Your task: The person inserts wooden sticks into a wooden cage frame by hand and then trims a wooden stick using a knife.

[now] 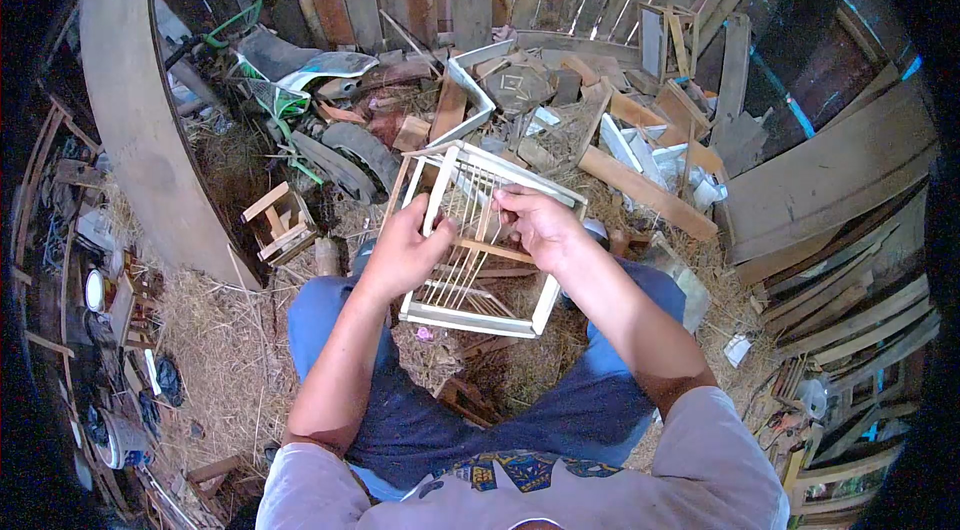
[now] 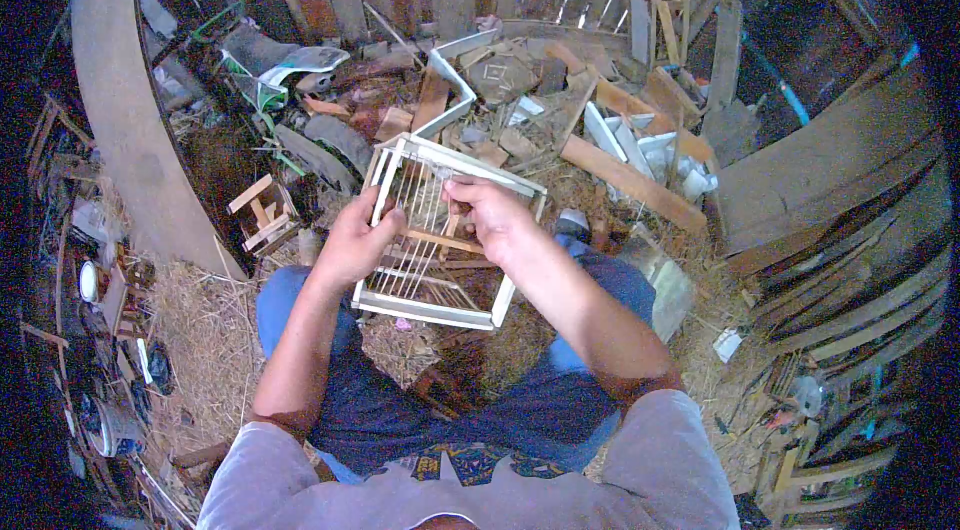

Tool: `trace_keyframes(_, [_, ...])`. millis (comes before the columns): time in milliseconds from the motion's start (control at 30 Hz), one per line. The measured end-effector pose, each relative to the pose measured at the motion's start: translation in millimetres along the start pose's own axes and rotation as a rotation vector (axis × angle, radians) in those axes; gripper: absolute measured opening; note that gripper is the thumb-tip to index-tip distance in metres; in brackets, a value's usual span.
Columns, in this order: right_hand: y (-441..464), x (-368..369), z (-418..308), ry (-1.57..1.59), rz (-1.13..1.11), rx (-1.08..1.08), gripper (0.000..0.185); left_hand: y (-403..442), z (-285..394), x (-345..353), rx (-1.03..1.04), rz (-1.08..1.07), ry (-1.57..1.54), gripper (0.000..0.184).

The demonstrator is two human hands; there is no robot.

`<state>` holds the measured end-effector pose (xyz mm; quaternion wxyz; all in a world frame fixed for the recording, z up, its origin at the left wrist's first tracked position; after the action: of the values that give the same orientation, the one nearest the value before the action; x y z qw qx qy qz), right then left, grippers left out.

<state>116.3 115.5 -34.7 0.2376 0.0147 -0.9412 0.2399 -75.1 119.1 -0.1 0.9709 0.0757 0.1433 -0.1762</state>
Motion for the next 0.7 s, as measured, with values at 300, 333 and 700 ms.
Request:
trace_keyframes(300, [4,-4,1,-0.029,0.023,-0.013,0.008,-4,14,-2,-0.043,-0.027,0.029,0.021])
trace_keyframes(333, [3,-4,0,-0.046,0.035,-0.011,0.008,-4,13,-2,-0.027,-0.021,0.07,0.021])
trace_keyframes(700, [6,-7,1,-0.085,0.057,-0.019,0.009,-3,0,2,-0.022,-0.013,0.062,0.025])
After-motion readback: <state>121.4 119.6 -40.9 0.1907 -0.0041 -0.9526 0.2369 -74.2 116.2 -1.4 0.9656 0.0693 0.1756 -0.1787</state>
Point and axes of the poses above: each hand's wrist, its own y-axis towards the middle knuckle, its own x-axis out of the palm, z = x × y, the point moved 6 cm from there along y, towards the middle knuckle, and after that the axes turned 2 degrees about y, right-handed, at the moved point
